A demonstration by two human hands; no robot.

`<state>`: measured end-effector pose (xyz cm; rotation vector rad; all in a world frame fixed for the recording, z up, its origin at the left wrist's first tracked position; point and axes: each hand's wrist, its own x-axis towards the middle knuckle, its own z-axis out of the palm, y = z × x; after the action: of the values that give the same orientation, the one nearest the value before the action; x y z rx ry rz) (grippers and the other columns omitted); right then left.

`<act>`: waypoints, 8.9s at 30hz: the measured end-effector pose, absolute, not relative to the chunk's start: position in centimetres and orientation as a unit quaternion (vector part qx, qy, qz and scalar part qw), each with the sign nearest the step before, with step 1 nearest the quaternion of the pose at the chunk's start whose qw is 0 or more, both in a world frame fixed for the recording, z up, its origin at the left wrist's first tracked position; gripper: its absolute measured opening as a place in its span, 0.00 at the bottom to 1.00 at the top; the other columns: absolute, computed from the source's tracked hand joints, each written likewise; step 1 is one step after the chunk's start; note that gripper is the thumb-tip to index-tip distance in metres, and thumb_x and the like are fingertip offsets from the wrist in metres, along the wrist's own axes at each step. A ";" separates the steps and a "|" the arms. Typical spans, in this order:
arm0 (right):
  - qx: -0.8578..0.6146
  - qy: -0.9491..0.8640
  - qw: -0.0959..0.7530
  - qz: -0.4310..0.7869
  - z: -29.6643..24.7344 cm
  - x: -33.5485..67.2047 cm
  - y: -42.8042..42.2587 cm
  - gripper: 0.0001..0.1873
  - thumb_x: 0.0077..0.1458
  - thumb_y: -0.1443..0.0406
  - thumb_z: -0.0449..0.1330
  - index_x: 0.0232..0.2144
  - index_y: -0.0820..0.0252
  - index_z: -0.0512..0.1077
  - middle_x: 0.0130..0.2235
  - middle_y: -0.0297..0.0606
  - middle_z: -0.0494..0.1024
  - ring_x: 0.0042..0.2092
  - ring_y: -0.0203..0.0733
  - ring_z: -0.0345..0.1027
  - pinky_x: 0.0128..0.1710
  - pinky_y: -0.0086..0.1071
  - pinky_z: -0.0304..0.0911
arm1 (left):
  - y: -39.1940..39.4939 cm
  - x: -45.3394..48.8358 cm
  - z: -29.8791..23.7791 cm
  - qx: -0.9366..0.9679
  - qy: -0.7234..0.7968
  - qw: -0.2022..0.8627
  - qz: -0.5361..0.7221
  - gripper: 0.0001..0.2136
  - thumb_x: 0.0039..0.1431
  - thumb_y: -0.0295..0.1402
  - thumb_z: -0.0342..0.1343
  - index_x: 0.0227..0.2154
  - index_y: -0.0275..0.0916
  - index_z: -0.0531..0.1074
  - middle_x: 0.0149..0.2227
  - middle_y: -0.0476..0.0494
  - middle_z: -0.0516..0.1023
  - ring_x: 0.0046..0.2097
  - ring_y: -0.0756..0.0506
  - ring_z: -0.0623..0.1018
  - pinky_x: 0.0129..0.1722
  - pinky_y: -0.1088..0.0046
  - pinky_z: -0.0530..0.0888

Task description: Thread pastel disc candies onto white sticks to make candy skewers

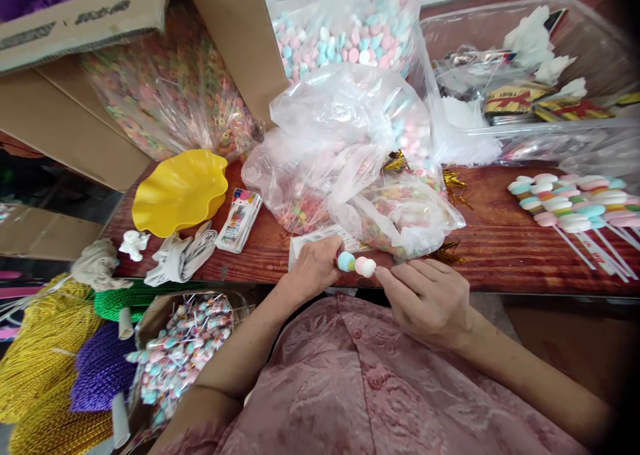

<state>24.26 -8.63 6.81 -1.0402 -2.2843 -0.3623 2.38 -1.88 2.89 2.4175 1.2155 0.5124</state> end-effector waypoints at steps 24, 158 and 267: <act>-0.409 -0.873 0.264 -0.036 6.4 25.2 -8.5 0.11 0.59 0.72 0.53 0.30 0.61 0.74 0.24 0.34 0.69 0.27 0.35 0.58 0.28 0.33 0.49 | -2.1 2.2 3.2 0.886 0.421 0.089 0.173 0.04 0.50 0.24 0.53 0.28 0.39 0.68 0.30 0.45 0.73 0.32 0.46 0.71 0.30 0.70 0.63; -0.437 -0.864 0.233 0.086 2.2 25.1 -8.6 0.10 0.58 0.66 0.55 0.25 0.60 0.71 0.25 0.32 0.74 0.33 0.36 0.60 0.41 0.39 0.49 | -4.0 5.4 5.8 0.793 0.336 0.508 0.024 0.15 0.64 0.41 0.47 0.29 0.37 0.72 0.27 0.46 0.72 0.31 0.49 0.69 0.33 0.73 0.66; -0.124 -0.962 0.240 -0.036 9.2 22.7 -3.8 0.11 0.61 0.73 0.50 0.30 0.56 0.68 0.24 0.33 0.68 0.27 0.37 0.56 0.31 0.38 0.51 | 2.7 -0.3 10.1 0.668 0.274 0.691 0.020 0.11 0.37 0.39 0.72 0.25 0.40 0.81 0.23 0.49 0.78 0.25 0.49 0.73 0.25 0.75 0.68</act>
<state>22.72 -3.75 9.22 -0.3399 -2.6341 -0.0994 -0.28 2.69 10.06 1.4930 0.6129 0.0446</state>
